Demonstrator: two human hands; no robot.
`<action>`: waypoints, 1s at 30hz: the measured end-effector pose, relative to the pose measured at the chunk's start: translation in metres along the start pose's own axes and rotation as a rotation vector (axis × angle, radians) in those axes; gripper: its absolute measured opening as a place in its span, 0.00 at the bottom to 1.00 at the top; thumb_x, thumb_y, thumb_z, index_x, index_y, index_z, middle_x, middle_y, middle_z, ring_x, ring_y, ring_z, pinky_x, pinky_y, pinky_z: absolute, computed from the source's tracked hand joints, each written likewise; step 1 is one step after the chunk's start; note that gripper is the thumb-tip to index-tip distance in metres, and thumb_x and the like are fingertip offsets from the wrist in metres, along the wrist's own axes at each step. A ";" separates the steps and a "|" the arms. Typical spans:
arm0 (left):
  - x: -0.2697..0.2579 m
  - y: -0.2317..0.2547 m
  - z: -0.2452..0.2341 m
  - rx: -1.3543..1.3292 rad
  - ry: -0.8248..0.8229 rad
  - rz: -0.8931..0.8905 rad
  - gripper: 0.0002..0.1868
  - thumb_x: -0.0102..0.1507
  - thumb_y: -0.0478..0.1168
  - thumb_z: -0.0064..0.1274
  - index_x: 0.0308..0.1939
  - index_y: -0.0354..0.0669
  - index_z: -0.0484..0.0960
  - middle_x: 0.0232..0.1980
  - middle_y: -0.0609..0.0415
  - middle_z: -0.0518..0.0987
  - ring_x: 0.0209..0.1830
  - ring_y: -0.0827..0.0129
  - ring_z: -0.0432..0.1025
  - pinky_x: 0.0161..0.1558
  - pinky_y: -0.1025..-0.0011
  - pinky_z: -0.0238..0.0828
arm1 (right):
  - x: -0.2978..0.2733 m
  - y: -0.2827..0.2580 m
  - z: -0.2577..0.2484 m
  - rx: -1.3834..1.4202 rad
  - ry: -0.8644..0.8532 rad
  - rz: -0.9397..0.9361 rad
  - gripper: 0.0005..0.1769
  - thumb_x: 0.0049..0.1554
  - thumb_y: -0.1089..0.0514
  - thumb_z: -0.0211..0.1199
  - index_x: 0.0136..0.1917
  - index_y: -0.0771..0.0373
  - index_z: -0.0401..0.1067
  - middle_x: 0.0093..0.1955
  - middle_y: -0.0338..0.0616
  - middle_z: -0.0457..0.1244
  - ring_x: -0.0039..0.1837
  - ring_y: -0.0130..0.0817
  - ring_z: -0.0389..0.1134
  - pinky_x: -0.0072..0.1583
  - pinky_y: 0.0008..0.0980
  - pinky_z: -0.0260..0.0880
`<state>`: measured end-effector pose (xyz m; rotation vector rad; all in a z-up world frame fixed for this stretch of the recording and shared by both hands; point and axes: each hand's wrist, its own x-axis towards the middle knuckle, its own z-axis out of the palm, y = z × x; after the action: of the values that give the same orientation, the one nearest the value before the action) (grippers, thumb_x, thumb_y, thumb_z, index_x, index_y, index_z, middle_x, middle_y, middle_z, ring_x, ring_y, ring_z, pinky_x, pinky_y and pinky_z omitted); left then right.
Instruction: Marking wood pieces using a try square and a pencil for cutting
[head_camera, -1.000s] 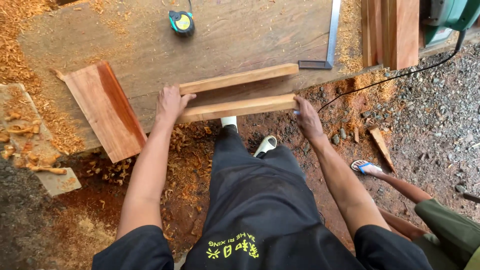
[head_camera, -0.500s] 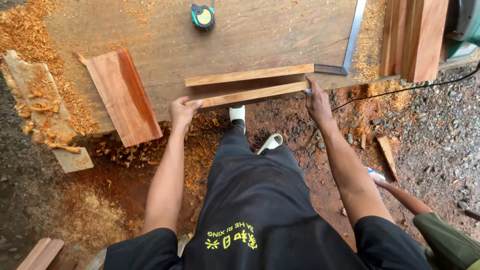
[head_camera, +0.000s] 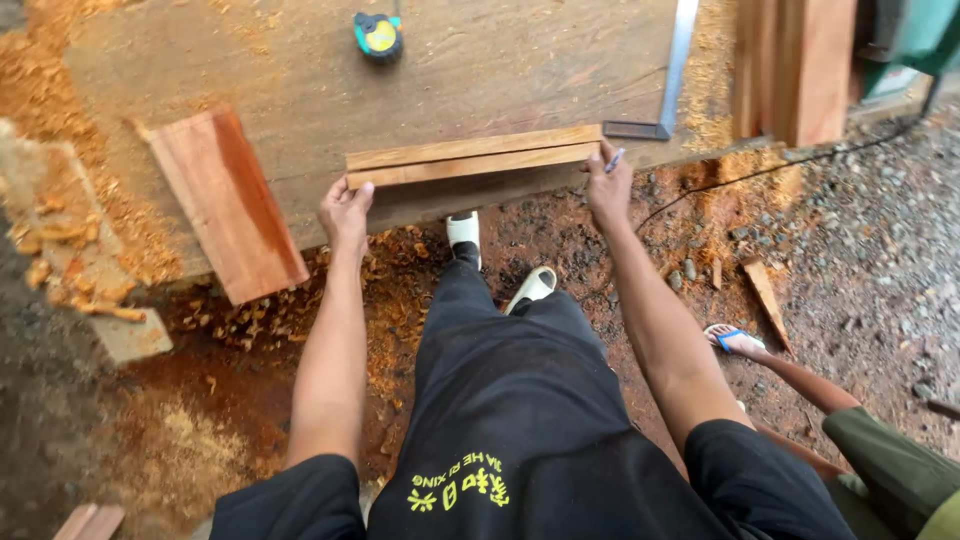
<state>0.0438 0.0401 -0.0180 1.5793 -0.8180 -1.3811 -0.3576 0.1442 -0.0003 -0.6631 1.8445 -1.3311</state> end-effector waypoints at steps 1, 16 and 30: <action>0.001 -0.005 0.001 -0.021 0.008 -0.012 0.27 0.62 0.31 0.65 0.63 0.33 0.74 0.54 0.43 0.81 0.53 0.64 0.77 0.56 0.61 0.79 | 0.000 -0.001 -0.001 0.012 0.017 -0.010 0.21 0.67 0.65 0.50 0.73 0.66 0.64 0.40 0.43 0.67 0.32 0.18 0.61 0.35 0.17 0.59; 0.023 -0.027 0.002 0.034 0.000 0.010 0.27 0.60 0.33 0.66 0.64 0.44 0.77 0.55 0.48 0.83 0.55 0.64 0.78 0.54 0.58 0.79 | 0.018 0.012 -0.016 0.039 -0.044 0.040 0.21 0.66 0.69 0.53 0.72 0.67 0.65 0.60 0.57 0.68 0.49 0.31 0.74 0.41 0.17 0.66; 0.013 -0.016 0.003 0.062 -0.014 0.015 0.26 0.63 0.32 0.63 0.65 0.40 0.75 0.55 0.45 0.83 0.55 0.61 0.79 0.54 0.57 0.79 | 0.020 0.010 -0.018 0.109 -0.084 0.064 0.22 0.66 0.72 0.50 0.72 0.69 0.64 0.65 0.63 0.64 0.54 0.35 0.72 0.48 0.18 0.75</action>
<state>0.0421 0.0349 -0.0381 1.6093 -0.8870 -1.3694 -0.3838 0.1427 -0.0118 -0.5892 1.6990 -1.3318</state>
